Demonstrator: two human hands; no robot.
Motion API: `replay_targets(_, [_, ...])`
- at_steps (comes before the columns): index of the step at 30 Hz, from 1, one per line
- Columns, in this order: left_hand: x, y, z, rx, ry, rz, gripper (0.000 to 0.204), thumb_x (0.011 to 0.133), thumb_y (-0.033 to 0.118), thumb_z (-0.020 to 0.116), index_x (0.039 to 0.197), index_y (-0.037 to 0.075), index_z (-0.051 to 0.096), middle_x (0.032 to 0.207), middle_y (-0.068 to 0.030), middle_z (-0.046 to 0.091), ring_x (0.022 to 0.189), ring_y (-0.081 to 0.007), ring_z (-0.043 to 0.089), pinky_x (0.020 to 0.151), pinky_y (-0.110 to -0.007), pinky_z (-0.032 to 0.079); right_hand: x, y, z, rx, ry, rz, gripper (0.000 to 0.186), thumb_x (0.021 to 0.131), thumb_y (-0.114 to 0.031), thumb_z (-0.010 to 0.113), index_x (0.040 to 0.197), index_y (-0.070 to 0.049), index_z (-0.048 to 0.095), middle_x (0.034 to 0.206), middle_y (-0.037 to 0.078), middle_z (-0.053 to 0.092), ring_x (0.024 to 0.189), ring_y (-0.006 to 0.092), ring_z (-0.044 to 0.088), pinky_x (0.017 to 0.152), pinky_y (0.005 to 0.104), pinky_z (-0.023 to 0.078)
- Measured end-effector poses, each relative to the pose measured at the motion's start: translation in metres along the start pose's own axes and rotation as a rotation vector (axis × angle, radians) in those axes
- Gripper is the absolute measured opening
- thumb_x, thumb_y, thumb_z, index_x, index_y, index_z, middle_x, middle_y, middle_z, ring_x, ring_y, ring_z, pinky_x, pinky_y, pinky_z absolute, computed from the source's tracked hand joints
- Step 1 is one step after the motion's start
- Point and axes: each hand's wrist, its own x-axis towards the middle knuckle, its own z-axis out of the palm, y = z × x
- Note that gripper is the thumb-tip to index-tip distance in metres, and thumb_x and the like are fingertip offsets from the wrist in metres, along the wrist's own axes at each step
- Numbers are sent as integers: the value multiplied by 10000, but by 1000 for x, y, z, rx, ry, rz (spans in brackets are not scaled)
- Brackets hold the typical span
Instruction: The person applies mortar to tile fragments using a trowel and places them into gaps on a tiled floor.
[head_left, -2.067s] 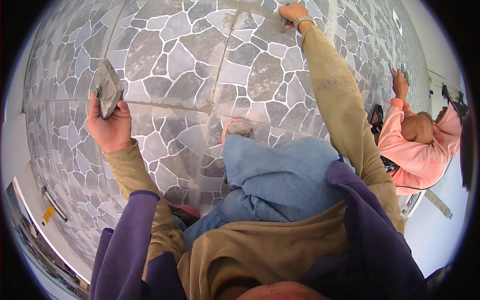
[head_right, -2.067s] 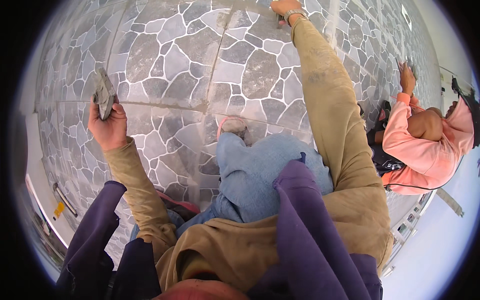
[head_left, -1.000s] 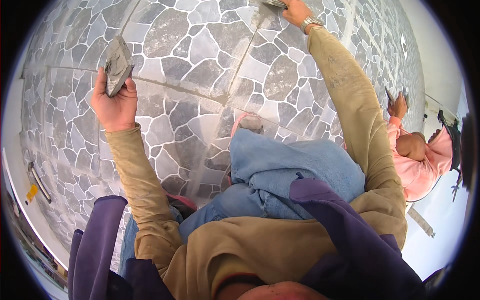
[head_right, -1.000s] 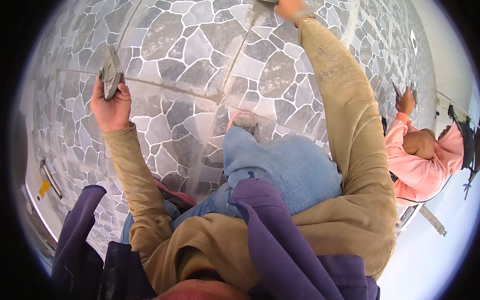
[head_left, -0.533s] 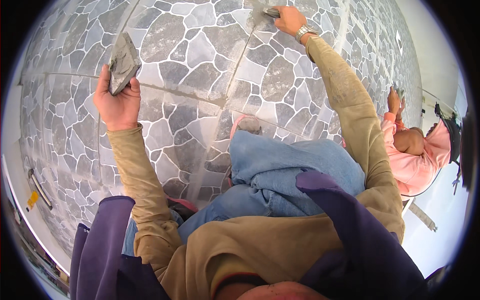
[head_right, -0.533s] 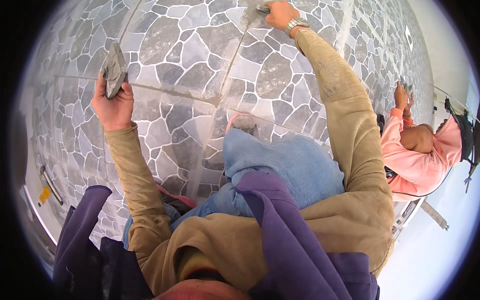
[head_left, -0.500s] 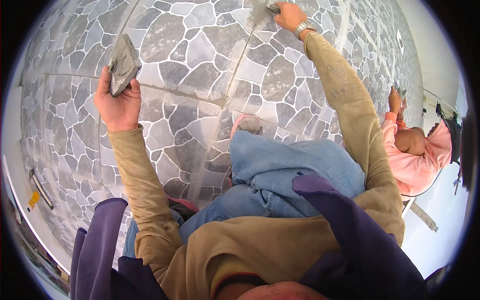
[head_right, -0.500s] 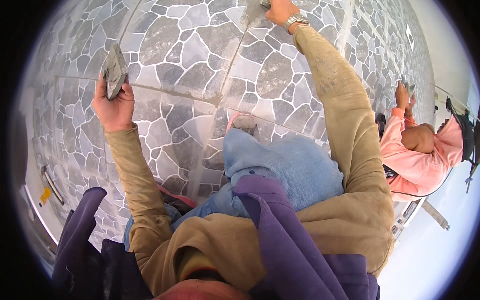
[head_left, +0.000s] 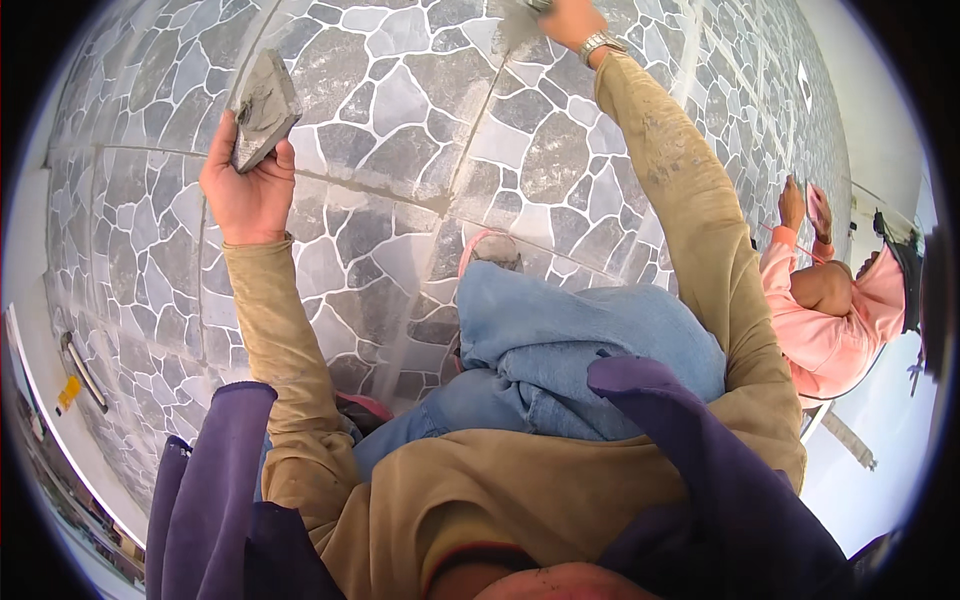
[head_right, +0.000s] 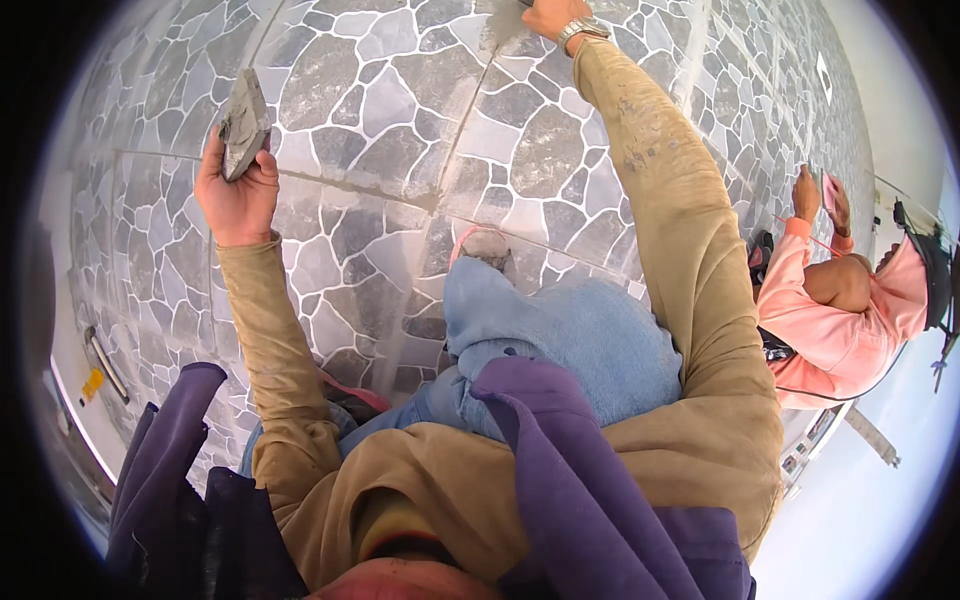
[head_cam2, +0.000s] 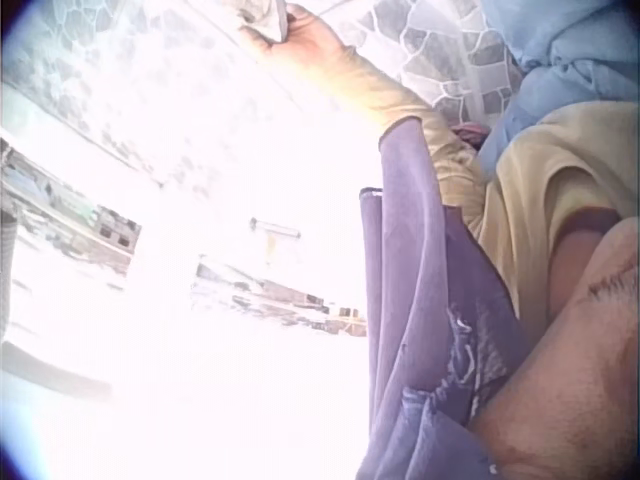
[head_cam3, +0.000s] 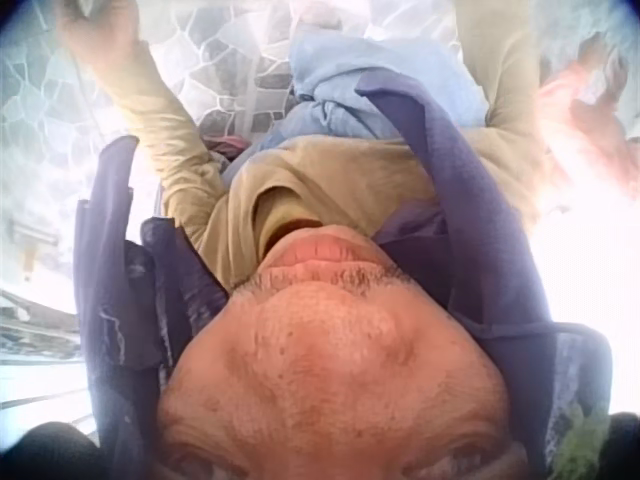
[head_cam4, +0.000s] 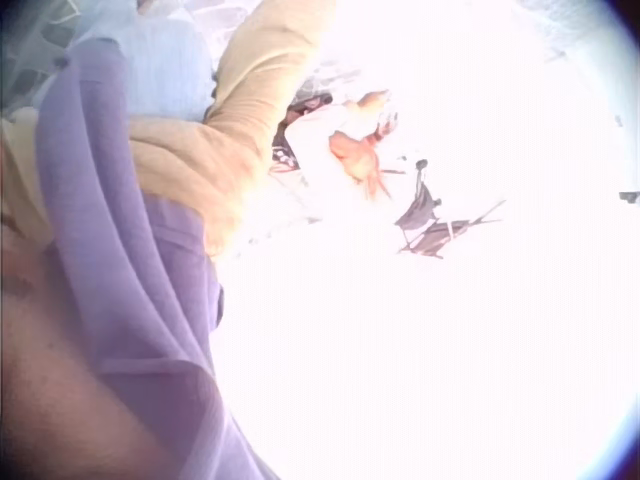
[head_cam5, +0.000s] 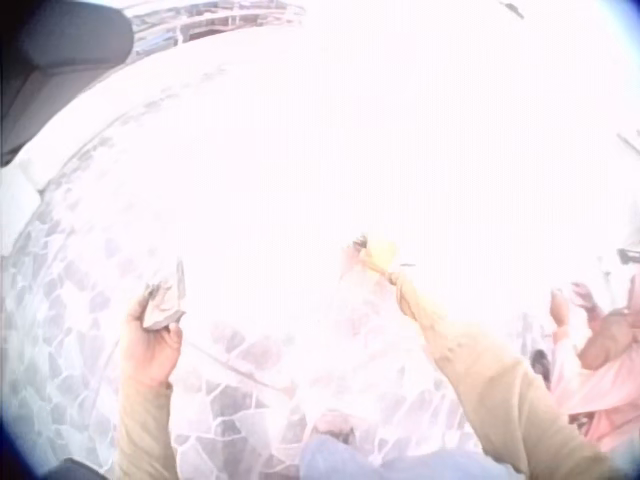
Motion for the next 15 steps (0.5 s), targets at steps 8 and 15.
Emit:
replay_targets(8, [-12,-1,-9,19,19,16,301,1043,235,496,1222,26,619,1163,-115,709,988,-250,721,703,-374,640,-31,-18,28,-90,-27,-233,451,737,-122,601,1178,-140,696,1050,141,721,1029,361,625,859,479,546])
replay_targets(15, [-1,-12,-9,63,-38,-25,322,1034,270,523,1193,6,615,1145,-148,701,997,-262,719,761,-396,646,-129,-82,2,35,-246,-173,478,729,-120,636,1196,-182,718,1073,118,716,1114,353,606,844,479,554])
